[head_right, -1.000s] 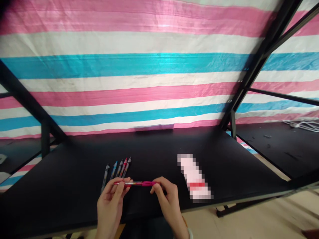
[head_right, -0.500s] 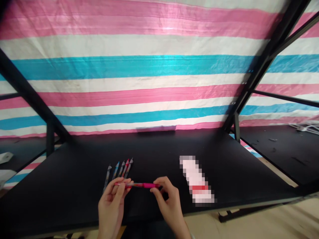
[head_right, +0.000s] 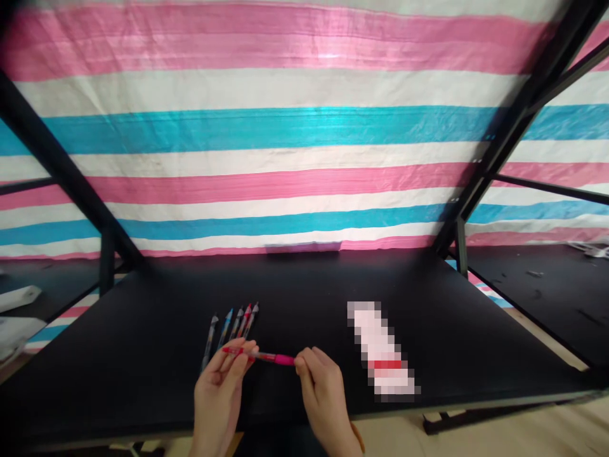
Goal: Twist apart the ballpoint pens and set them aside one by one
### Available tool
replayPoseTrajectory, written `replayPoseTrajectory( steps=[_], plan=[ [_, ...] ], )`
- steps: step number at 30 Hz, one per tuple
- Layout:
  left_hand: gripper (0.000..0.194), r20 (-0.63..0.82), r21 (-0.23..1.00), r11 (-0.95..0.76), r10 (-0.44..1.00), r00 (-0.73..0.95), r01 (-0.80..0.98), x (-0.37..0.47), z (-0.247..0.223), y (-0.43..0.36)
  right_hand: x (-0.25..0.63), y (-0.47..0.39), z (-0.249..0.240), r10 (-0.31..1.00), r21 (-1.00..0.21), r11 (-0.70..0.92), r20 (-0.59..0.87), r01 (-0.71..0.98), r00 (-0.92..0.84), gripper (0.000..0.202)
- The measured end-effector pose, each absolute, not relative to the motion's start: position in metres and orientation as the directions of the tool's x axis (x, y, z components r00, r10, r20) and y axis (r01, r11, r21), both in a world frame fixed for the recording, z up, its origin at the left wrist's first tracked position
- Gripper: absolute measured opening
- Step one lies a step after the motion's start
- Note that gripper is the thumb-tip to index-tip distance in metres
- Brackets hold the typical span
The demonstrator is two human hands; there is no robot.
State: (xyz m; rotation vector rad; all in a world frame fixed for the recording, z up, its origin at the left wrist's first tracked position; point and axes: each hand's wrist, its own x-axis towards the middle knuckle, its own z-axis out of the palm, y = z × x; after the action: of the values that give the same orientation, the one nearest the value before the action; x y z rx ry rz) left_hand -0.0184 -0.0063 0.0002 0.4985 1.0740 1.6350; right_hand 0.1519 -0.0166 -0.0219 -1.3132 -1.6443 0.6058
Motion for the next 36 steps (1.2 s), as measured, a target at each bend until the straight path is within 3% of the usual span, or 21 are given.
replayPoseTrajectory(
  steps=[8,13,17,24,29,36],
  plan=[
    [0.038,-0.077,0.83,-0.085,0.961,-0.264,-0.551,-0.014,0.012,-0.008,0.154,-0.019,-0.017,0.962,-0.873,0.268,0.269,0.408,-0.056,0.044],
    [0.053,-0.026,0.813,-0.165,0.947,-0.319,-0.558,-0.023,0.025,0.002,0.158,-0.02,-0.019,0.969,-0.926,0.248,0.237,0.283,-0.074,0.041],
    [0.055,0.046,0.845,-0.218,0.939,-0.341,-0.487,-0.039,0.041,0.012,0.162,-0.02,-0.025,0.967,-0.946,0.244,0.254,0.214,0.02,0.04],
    [0.043,0.122,0.886,-0.194,0.974,-0.191,-0.421,-0.053,0.052,0.023,0.161,-0.021,-0.023,0.973,-0.935,0.217,0.229,0.279,0.01,0.04],
    [0.033,0.14,0.897,-0.204,0.973,-0.186,-0.392,-0.051,0.053,0.031,0.163,-0.02,-0.024,0.978,-0.925,0.201,0.208,0.322,-0.013,0.039],
    [0.036,0.129,0.905,-0.185,0.977,-0.168,-0.384,-0.047,0.061,0.038,0.159,-0.019,-0.022,0.973,-0.924,0.215,0.231,0.315,0.014,0.041]
  ],
)
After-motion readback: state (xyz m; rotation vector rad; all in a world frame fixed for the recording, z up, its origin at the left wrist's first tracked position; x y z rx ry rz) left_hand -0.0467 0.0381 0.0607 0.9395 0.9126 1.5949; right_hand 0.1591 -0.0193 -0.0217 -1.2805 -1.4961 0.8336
